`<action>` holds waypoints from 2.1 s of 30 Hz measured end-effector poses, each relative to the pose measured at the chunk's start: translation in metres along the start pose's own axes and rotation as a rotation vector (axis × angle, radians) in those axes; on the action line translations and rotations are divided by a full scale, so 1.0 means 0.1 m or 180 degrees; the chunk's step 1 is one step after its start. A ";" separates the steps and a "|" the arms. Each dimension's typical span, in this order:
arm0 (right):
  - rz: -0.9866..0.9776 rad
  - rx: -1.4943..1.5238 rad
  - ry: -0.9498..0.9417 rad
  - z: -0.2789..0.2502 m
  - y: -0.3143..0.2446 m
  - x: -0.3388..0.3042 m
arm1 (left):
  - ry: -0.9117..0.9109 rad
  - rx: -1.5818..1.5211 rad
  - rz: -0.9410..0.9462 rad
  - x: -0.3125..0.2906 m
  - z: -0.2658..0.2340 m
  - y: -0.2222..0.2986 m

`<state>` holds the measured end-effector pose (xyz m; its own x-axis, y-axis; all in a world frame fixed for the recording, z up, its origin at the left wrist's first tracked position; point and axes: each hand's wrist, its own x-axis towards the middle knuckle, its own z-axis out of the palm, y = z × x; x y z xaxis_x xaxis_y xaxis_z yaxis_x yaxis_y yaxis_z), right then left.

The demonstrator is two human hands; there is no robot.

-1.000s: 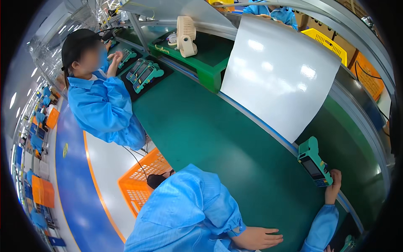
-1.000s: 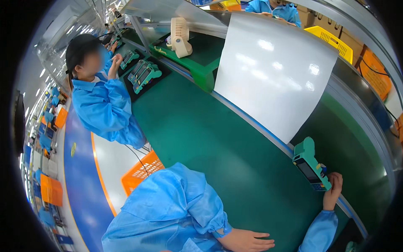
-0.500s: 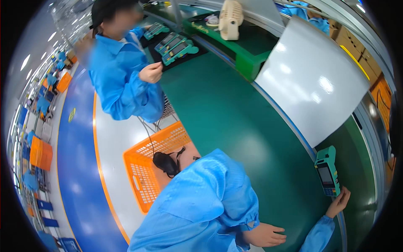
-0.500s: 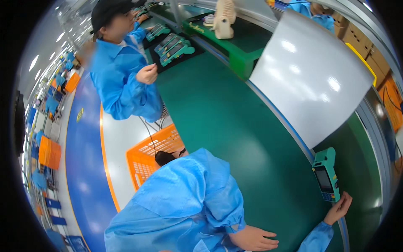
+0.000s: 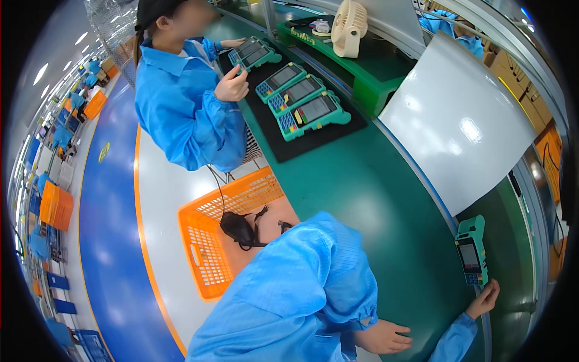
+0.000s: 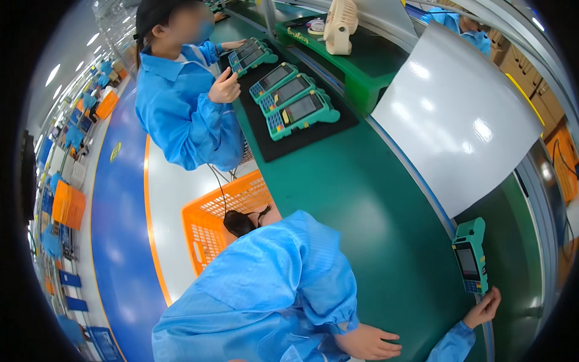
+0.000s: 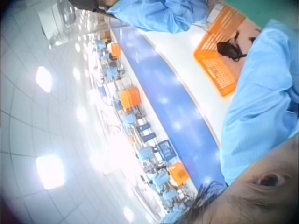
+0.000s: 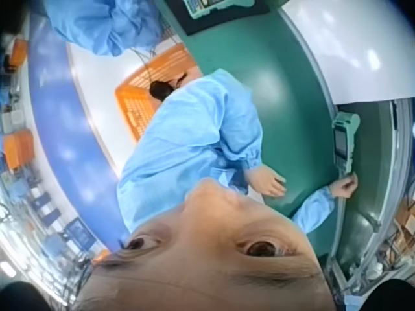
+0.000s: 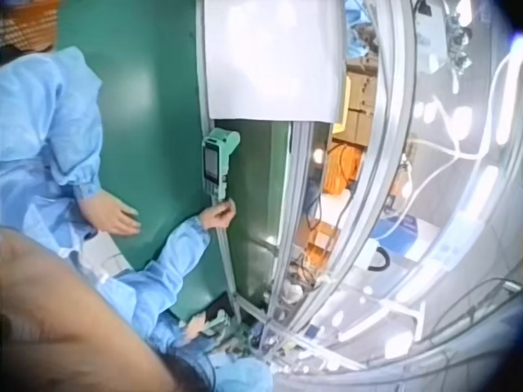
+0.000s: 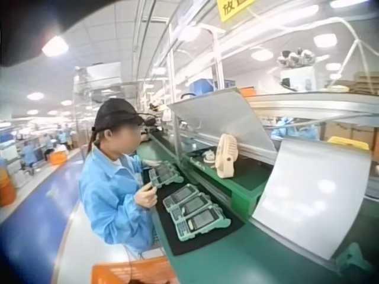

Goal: The person tests handheld payment terminals at an assembly line station by tapping and swiping their touchscreens with their fingers, moving finished devices along the workstation to test new batches.

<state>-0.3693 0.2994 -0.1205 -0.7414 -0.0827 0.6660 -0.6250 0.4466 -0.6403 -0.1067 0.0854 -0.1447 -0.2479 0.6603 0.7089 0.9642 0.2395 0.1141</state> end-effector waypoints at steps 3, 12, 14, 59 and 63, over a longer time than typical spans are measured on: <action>0.0188 0.0128 -0.0142 -0.10 0.18 -0.05 | -0.0055 -0.0099 -0.0031 -0.01 -0.02 0.01; 0.0096 0.0088 -0.0135 -0.06 0.11 -0.08 | -0.0248 -0.0084 -0.0068 -0.01 -0.06 0.03; 0.0078 0.0082 -0.0085 -0.05 0.11 -0.08 | -0.0262 -0.0157 -0.0054 -0.01 -0.08 0.02; 0.0077 -0.0010 -0.0162 0.08 -0.40 -0.11 | 0.0246 0.2101 -0.3566 -0.59 -2.14 0.20; 0.0143 0.0040 -0.0155 0.10 -0.48 -0.10 | 0.0705 0.3361 -0.4919 -1.34 -2.61 0.35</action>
<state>-0.3343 0.2698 -0.1002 -0.7795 -0.1063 0.6173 -0.5937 0.4397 -0.6739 -0.0149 -0.1809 -0.0542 -0.6267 -0.6064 0.4894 -0.5336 0.7917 0.2977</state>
